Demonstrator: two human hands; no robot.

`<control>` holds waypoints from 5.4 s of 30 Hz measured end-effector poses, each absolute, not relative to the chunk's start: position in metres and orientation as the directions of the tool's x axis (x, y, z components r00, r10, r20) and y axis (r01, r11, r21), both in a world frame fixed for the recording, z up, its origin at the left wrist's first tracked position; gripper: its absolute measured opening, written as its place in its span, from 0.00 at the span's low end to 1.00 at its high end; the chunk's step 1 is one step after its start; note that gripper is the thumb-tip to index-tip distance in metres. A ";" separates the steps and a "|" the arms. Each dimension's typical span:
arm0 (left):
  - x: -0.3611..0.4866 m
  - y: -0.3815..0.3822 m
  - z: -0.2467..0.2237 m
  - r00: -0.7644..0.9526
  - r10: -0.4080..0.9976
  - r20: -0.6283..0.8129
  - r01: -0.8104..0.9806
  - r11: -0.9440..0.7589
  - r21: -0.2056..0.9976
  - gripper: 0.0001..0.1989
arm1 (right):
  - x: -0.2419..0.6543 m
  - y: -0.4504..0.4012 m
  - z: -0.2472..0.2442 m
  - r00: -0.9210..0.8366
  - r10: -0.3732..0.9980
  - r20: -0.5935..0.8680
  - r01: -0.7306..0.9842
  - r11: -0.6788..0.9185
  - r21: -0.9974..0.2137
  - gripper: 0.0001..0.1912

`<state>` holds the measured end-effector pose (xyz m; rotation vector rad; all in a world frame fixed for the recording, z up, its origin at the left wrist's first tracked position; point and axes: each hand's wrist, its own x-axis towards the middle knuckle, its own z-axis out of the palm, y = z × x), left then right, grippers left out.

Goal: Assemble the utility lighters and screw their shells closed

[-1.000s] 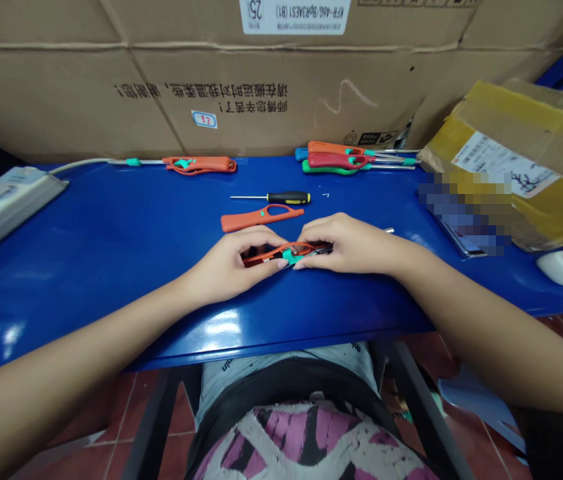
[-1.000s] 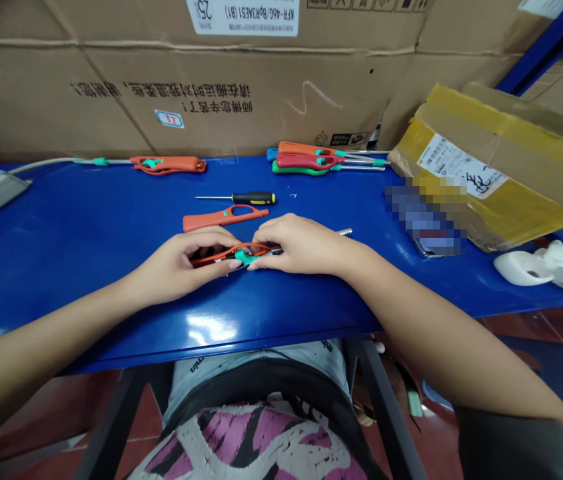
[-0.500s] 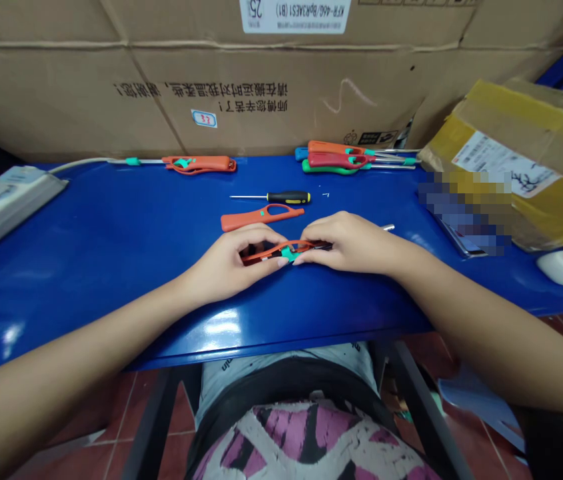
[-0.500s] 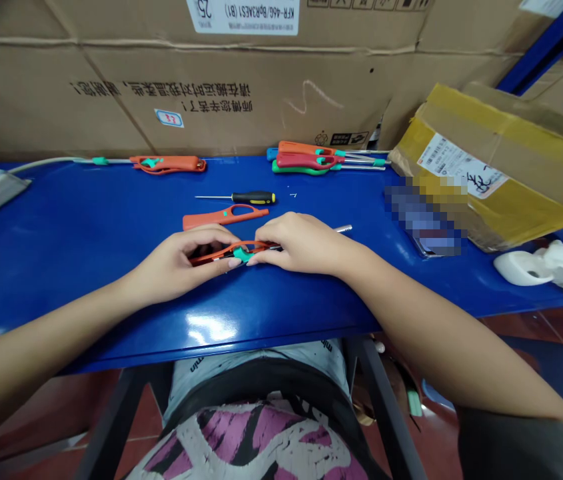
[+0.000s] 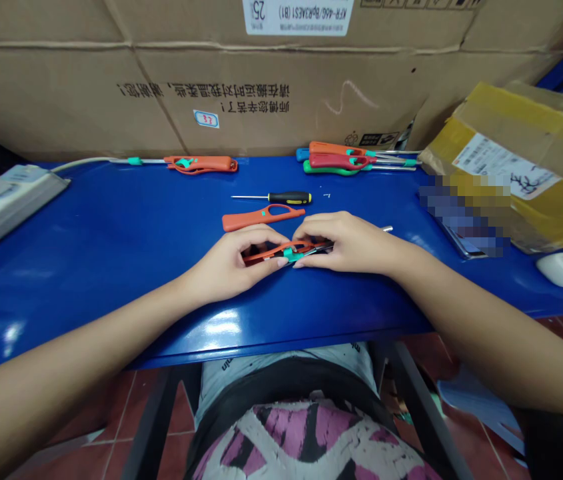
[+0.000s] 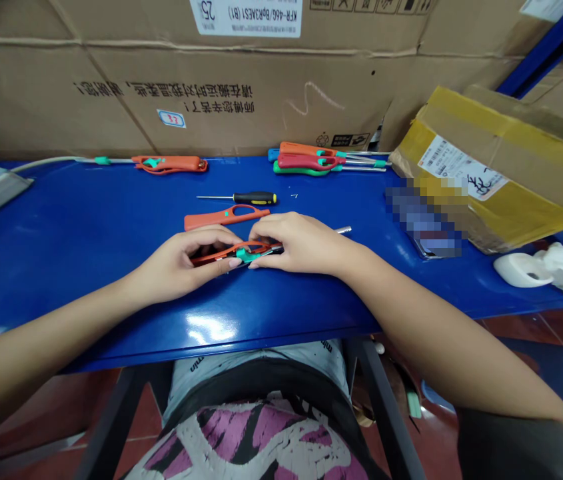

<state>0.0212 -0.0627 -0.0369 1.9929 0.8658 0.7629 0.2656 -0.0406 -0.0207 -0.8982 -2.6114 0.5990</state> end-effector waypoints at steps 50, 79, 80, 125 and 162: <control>0.014 -0.061 -0.036 0.557 0.817 0.151 0.435 -0.441 0.785 0.16 | 0.247 -0.047 -0.027 -0.611 0.777 0.148 0.471 0.508 -0.721 0.07; 0.016 -0.065 -0.029 0.424 0.905 -0.004 0.541 -0.250 0.803 0.19 | 0.263 -0.044 -0.012 -0.637 0.710 0.299 0.482 0.670 -0.564 0.04; 0.015 -0.063 -0.030 0.408 0.913 0.008 0.558 -0.256 0.789 0.19 | 0.265 -0.043 -0.013 -0.662 0.678 0.318 0.480 0.710 -0.516 0.03; 0.015 -0.063 -0.012 0.343 0.879 -0.330 0.225 0.265 0.938 0.13 | 0.257 -0.047 -0.019 -0.642 0.493 0.587 0.333 0.869 -0.365 0.08; 0.020 -0.080 -0.030 0.454 0.879 0.143 0.489 -0.380 0.785 0.16 | 0.254 -0.054 -0.017 -0.648 0.677 0.348 0.414 0.697 -0.585 0.04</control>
